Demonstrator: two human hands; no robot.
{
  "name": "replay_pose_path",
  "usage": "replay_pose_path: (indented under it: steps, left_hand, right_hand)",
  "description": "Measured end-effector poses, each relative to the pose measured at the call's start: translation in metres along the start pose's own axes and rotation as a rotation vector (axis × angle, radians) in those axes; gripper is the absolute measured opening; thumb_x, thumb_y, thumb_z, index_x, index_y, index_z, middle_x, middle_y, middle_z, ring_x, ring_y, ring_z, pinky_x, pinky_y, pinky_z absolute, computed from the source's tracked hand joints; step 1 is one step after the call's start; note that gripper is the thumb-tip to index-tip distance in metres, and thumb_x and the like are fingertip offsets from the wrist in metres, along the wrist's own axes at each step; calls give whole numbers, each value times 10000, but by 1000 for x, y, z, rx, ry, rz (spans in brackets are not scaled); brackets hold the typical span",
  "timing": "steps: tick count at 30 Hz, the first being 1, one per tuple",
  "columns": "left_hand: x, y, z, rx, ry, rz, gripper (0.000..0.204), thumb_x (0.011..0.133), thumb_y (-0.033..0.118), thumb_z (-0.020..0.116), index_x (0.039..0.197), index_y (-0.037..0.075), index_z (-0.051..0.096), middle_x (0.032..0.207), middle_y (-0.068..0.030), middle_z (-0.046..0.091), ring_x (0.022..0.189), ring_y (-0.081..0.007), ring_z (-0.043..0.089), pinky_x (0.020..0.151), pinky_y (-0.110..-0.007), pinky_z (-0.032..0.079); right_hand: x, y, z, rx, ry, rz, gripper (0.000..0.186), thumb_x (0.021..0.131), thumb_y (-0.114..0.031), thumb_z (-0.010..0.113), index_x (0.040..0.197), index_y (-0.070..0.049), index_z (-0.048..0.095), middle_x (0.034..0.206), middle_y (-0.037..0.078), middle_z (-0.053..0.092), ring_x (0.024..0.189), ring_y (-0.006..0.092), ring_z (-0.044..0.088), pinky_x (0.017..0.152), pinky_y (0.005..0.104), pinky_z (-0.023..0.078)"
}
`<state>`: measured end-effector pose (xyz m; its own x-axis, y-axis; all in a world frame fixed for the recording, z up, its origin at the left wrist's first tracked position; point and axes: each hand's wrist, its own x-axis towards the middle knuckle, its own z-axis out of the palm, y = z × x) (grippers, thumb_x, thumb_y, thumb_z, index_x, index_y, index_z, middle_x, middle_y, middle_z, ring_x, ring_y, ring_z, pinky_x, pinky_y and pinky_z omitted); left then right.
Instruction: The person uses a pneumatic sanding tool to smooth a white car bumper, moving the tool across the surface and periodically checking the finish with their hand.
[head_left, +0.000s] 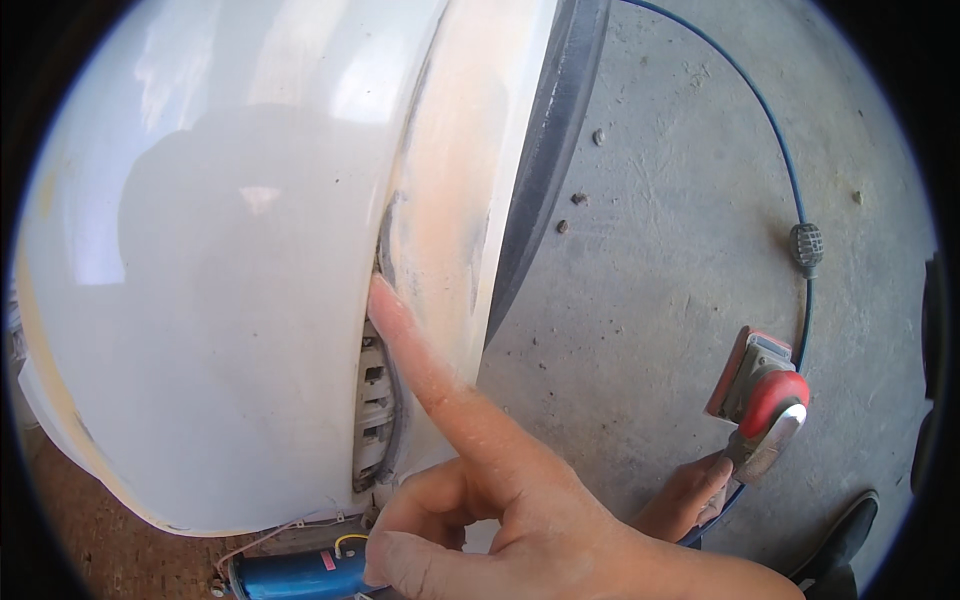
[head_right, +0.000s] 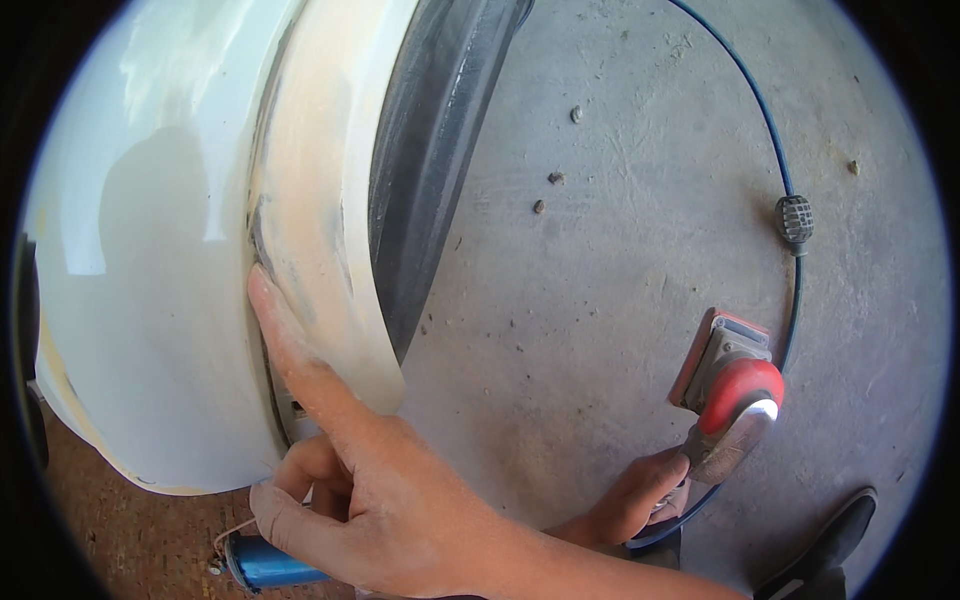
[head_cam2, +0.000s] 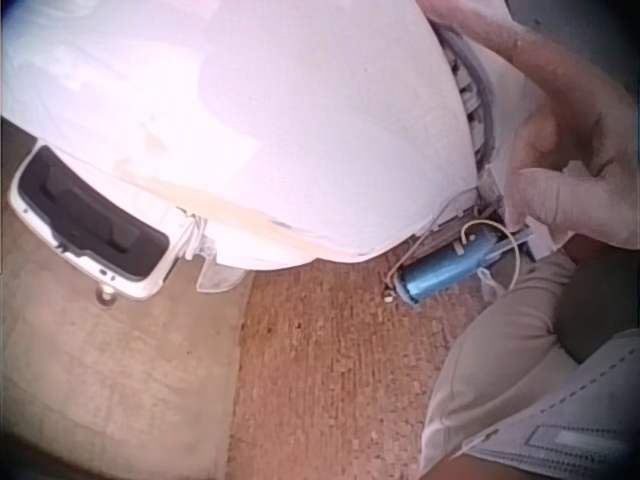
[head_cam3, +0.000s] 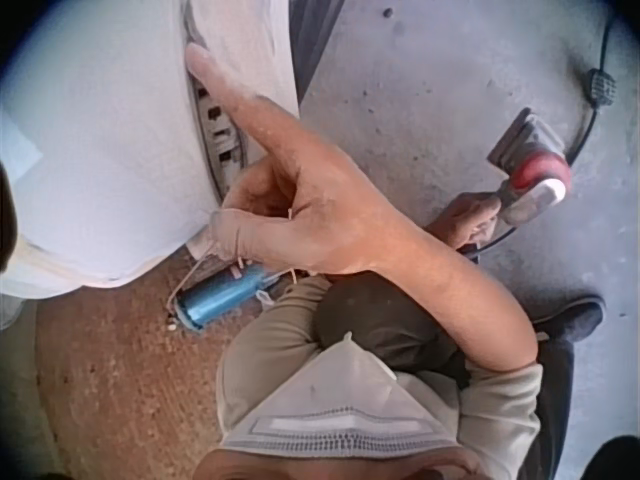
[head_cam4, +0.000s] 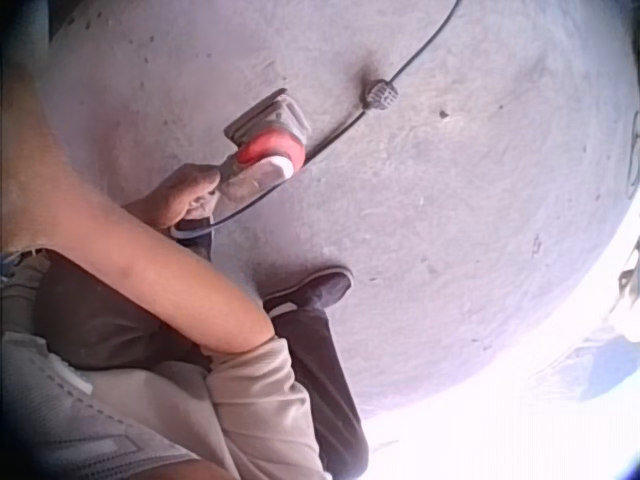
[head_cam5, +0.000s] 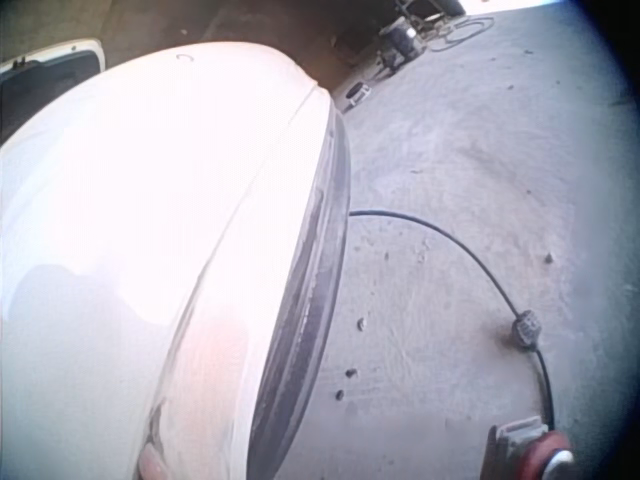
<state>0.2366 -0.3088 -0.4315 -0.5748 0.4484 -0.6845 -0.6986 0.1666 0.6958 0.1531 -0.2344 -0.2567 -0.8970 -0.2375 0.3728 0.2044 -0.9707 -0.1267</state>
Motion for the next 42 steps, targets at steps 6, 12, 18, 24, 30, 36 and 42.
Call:
replay_pose_path:
  steps: [6, 12, 18, 24, 30, 36, 42]
  left_hand:
    - [-6, -6, 12, 10, 39, -2, 422, 1085, 479, 449, 1173, 92, 593, 639, 71, 305, 547, -61, 281, 527, -272, 237]
    - [-7, -1, 11, -6, 46, -15, 423, 1077, 488, 463, 1176, 99, 596, 645, 73, 295, 549, -61, 274, 527, -275, 230]
    - [-7, 8, 10, -93, -28, -5, 433, 1072, 486, 473, 1229, 103, 600, 663, 80, 286, 559, -50, 265, 517, -280, 208]
    - [-9, 13, 11, -62, -21, -7, 392, 1096, 436, 436, 1158, 81, 590, 647, 59, 331, 551, -67, 311, 527, -280, 254]
    - [-10, 13, 10, 27, 16, 22, 377, 1132, 348, 353, 960, 58, 522, 611, 32, 433, 532, -96, 409, 549, -266, 352]
    - [-8, 6, 5, -6, 8, 26, 378, 1130, 361, 361, 988, 55, 531, 619, 36, 421, 535, -88, 396, 547, -269, 348]
    - [-4, 5, -5, -32, -9, 34, 382, 1128, 374, 369, 1017, 51, 540, 627, 39, 409, 537, -81, 383, 545, -271, 344]
  right_hand:
    - [-28, -30, -16, -567, -118, 153, 799, 919, -12, 643, 1640, -140, 325, 626, 0, 618, 551, 47, 526, 530, 217, 413]
    - [-24, -20, -10, -544, -7, -52, 830, 923, -15, 649, 1655, -149, 283, 645, -5, 589, 553, 39, 487, 527, 218, 394]
    - [5, -19, 7, -123, -6, -10, 897, 938, -19, 651, 1681, -171, 172, 708, 25, 654, 582, 36, 539, 532, 213, 420]
    - [-6, -39, -6, 8, -22, 315, 841, 954, -25, 629, 1671, -160, 212, 705, 58, 674, 585, 63, 590, 544, 240, 479]
    - [-24, -18, -11, -243, 30, 256, 822, 935, -46, 651, 1656, -149, 271, 716, 30, 656, 581, 52, 541, 549, 234, 453]
    - [-25, -10, -2, -291, -14, 198, 909, 886, -40, 684, 1664, -163, 231, 731, 49, 671, 551, 92, 536, 534, 261, 442]
    - [0, 0, 4, -518, -63, 123, 970, 853, -53, 707, 1665, -148, 184, 727, 85, 680, 500, 163, 559, 511, 285, 447]
